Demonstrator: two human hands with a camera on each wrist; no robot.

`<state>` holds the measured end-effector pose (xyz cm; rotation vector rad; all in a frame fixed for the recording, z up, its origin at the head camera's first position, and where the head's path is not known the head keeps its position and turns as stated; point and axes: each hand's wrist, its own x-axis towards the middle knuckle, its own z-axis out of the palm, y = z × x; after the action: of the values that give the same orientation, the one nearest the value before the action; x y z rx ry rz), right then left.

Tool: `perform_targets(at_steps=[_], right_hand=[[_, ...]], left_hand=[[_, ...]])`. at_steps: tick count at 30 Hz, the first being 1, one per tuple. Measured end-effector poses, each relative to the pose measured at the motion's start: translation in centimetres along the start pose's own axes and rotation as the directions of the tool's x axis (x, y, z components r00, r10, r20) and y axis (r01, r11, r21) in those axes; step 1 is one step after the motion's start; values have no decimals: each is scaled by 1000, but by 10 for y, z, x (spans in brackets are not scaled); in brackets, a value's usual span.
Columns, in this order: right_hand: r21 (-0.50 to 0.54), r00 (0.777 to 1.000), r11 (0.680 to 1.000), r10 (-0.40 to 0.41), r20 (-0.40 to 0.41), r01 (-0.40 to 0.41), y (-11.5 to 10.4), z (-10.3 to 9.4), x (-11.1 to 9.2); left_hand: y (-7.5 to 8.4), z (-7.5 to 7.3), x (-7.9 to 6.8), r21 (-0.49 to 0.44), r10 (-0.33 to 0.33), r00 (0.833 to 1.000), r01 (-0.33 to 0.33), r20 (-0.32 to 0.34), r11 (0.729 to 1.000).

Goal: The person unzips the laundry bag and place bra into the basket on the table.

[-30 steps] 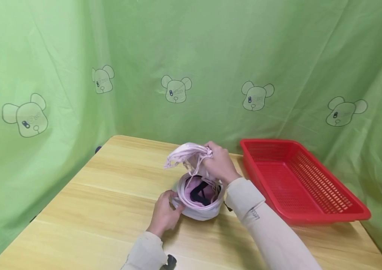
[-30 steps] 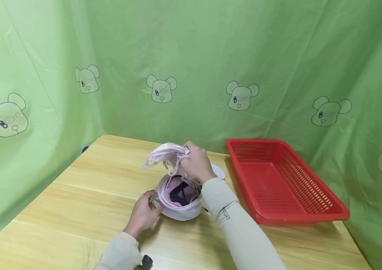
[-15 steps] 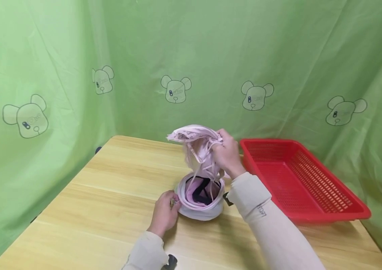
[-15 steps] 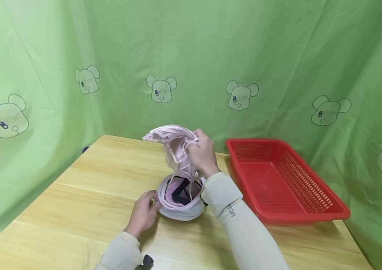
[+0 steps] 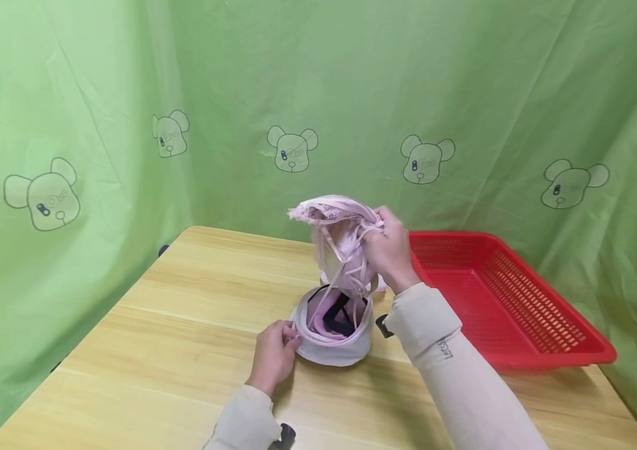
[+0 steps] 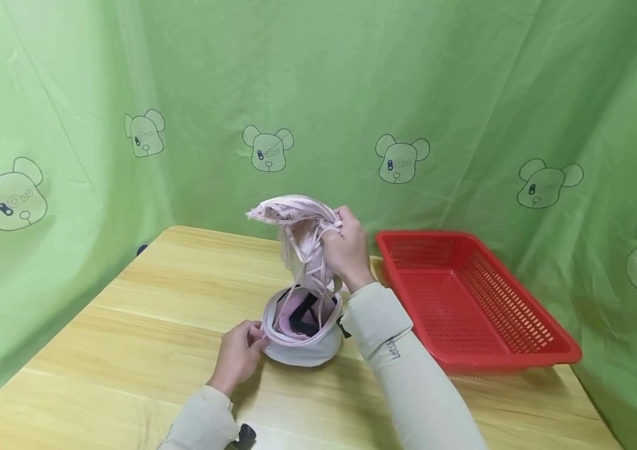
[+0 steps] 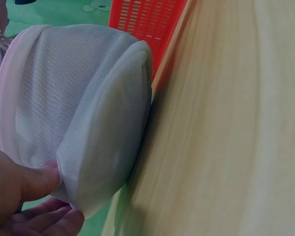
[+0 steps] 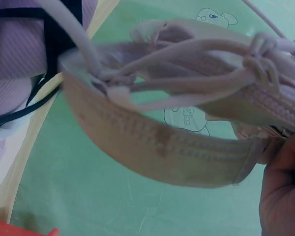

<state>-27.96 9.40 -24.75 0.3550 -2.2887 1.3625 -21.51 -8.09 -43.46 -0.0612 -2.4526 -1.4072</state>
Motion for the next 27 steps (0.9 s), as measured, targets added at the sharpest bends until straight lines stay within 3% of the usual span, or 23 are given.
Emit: perform_targets(at_steps=[7, 12, 21, 27], right_hand=[[16, 997, 1000, 21, -68, -20, -7, -10, 2], [-15, 999, 1000, -11, -49, 10, -15, -12, 1], [39, 999, 999, -12, -45, 14, -24, -13, -4], [81, 995, 995, -52, -82, 58, -37, -14, -6]], left_hand=[[-3, 0, -1, 1, -12, 1000, 12, 2, 1000], [-1, 0, -3, -7, -53, 998, 53, 42, 999], [-1, 2, -3, 92, -17, 995, 8, 103, 996], [0, 6, -5, 205, 6, 992, -33, 127, 978]])
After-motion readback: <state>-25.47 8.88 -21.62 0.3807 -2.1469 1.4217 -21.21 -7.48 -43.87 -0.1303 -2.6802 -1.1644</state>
